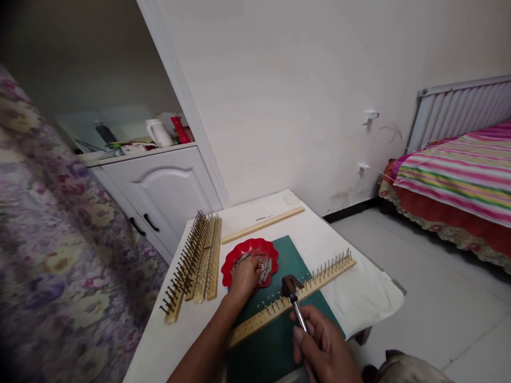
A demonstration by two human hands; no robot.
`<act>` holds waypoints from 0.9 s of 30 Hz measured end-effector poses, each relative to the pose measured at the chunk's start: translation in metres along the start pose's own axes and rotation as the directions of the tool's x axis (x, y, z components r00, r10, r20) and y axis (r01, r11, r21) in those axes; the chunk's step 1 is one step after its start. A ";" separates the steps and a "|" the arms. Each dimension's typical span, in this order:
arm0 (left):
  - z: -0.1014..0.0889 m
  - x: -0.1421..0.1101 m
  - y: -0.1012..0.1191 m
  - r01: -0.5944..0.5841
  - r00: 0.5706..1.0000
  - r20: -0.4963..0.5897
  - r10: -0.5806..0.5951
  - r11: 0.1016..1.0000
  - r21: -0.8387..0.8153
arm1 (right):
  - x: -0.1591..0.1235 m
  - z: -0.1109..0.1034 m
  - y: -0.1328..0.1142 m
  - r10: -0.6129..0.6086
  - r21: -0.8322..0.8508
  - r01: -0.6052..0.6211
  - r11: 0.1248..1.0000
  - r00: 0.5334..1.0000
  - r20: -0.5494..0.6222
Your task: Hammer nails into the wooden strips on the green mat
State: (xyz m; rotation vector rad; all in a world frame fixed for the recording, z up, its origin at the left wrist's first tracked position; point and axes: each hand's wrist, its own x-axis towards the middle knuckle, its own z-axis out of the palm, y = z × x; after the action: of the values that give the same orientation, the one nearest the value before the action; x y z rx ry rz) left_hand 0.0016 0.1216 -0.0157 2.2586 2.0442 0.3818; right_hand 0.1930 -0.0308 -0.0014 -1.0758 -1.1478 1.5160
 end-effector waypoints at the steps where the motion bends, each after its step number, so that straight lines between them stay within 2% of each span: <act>1: 0.000 0.000 0.000 0.000 1.000 0.006 0.000 1.000 0.009 | 0.000 0.000 0.000 0.001 -0.003 -0.001 1.000 1.000 0.000; 8: -0.006 0.000 0.006 -0.067 0.998 0.010 0.067 0.998 0.022 | 0.003 0.002 0.000 -0.044 -0.025 0.045 0.999 0.999 0.018; 13: -0.016 -0.014 0.004 -0.133 0.989 -0.062 0.131 0.991 -0.032 | 0.003 -0.001 0.000 -0.057 -0.016 0.058 0.998 0.998 0.020; 16: -0.023 -0.026 0.002 -0.172 0.978 -0.147 0.148 0.972 -0.161 | 0.002 -0.002 -0.001 -0.074 -0.013 0.074 0.997 0.997 0.001; 18: -0.029 -0.036 0.000 -0.205 0.967 -0.215 0.139 0.925 -0.319 | 0.001 -0.002 -0.001 -0.084 -0.018 0.084 0.996 0.996 -0.004; 20: -0.034 -0.049 -0.003 -0.193 0.968 -0.238 0.084 0.854 -0.483 | 0.001 -0.003 -0.001 -0.095 -0.024 0.095 0.995 0.995 -0.008; 24: -0.032 -0.081 -0.008 -0.034 0.987 -0.130 -0.097 0.661 -0.750 | -0.001 -0.005 0.002 -0.109 -0.013 0.109 0.994 0.994 -0.010; 27: -0.021 -0.106 -0.006 0.039 0.990 -0.047 -0.136 0.568 -0.822 | -0.004 -0.008 0.003 -0.107 -0.010 0.107 0.994 0.994 -0.012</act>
State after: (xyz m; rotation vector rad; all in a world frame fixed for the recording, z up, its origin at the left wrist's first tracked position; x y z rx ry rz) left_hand -0.0177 0.0153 -0.0113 1.5439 1.4790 1.1810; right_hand 0.2013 -0.0333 -0.0059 -1.0118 -1.1862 1.4203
